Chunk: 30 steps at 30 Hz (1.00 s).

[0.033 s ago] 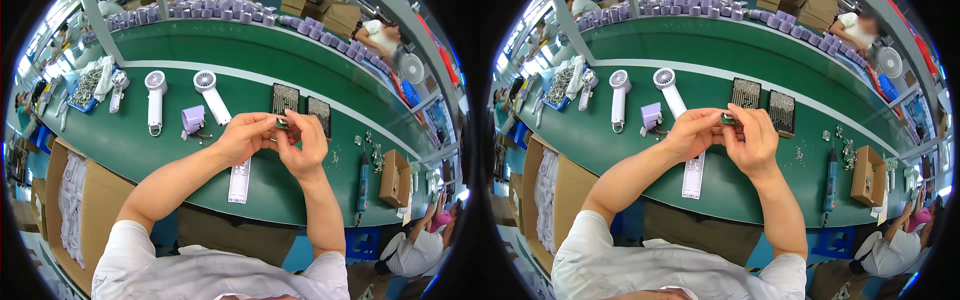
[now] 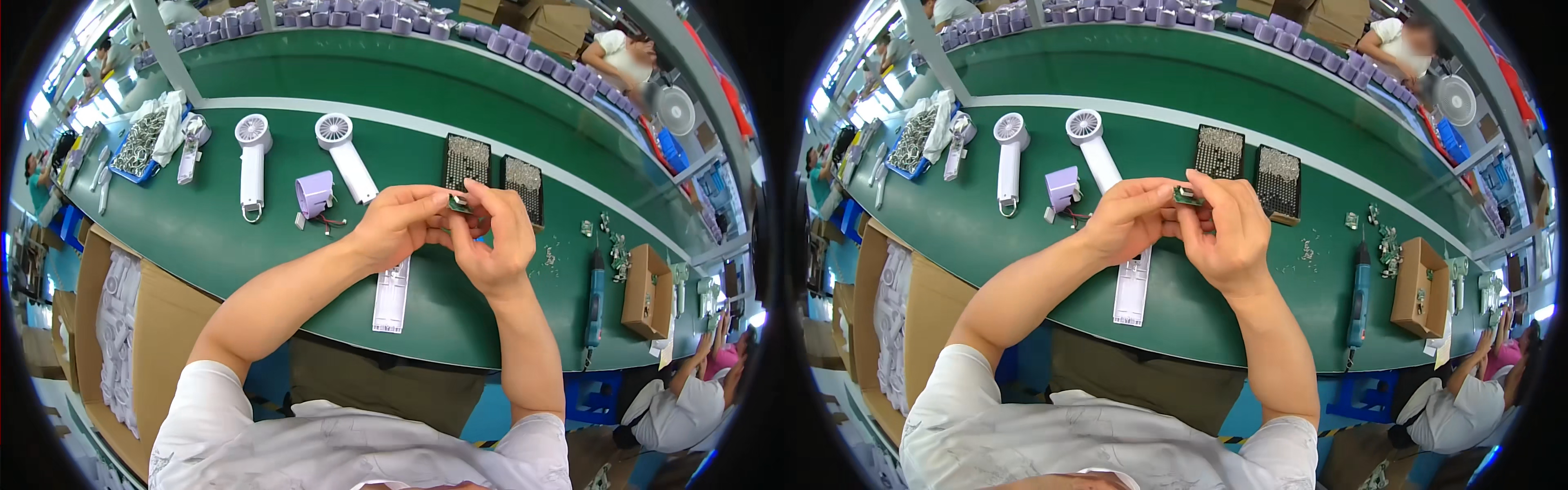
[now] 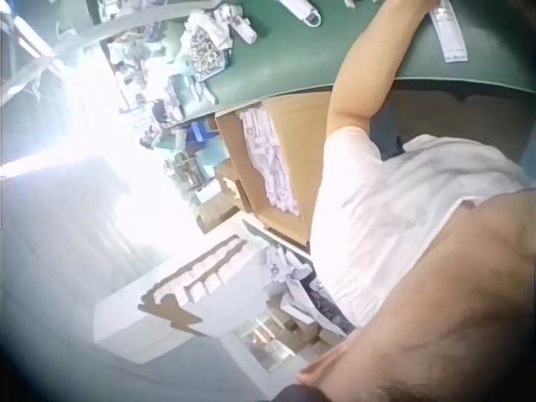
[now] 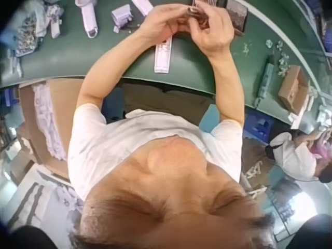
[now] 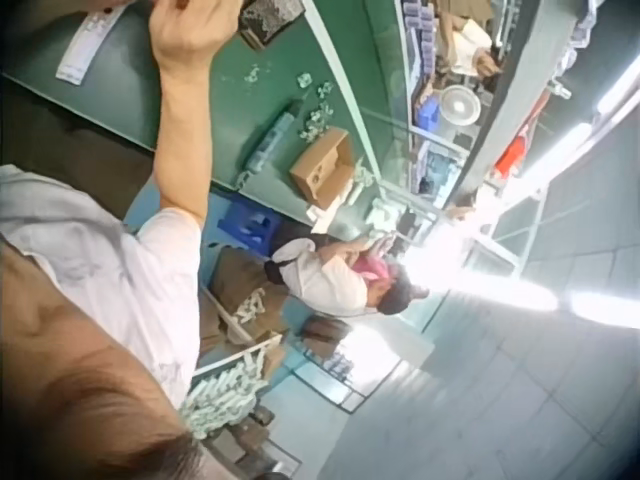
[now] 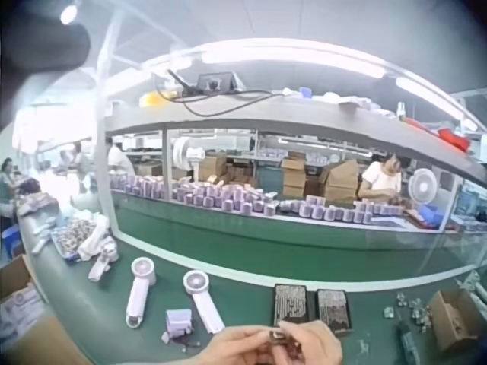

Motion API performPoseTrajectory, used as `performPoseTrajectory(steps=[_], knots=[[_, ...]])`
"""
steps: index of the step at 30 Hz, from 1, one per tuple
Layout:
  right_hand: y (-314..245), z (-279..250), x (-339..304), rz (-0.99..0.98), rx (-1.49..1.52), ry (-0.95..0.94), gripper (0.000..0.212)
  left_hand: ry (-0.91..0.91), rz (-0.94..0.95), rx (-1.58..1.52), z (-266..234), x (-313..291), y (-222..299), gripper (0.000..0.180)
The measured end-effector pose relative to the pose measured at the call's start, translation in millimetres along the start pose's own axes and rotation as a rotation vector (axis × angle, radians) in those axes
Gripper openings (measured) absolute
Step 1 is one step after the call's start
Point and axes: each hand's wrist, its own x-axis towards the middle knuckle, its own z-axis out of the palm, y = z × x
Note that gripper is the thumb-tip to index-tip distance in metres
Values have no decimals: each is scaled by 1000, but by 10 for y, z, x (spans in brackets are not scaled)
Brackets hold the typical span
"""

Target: Assembling portable handheld fans on a factory production line.

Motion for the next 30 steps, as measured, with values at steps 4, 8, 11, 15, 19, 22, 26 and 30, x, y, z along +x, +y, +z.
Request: performPoseTrajectory(steps=[4, 8, 11, 15, 19, 22, 26, 30], knots=[[10, 31, 12, -6, 67, -16, 46, -46, 20, -30, -111, 15, 6, 39], [27, 1, -25, 26, 96, -35, 44, -60, 19, -76, -124, 22, -4, 40], [25, -12, -20, 43, 113, -28, 39, -52, 4, -77, -161, 47, -33, 45], [15, 27, -13, 91, 163, -26, 36, -35, 36, -42, -201, 47, -22, 42], [-73, 12, 88, 80, 218, -117, 29, -22, 66, -72, -259, -30, 22, 35], [-57, -52, 13, 75, 136, -147, 20, -45, 58, -65, -217, 25, -68, 31], [-134, -127, 17, 96, 138, -178, 20, -73, 67, -74, -146, 68, -121, 26], [-125, -68, -6, 92, 148, -185, 18, -30, 95, -43, -101, 20, -43, 27]])
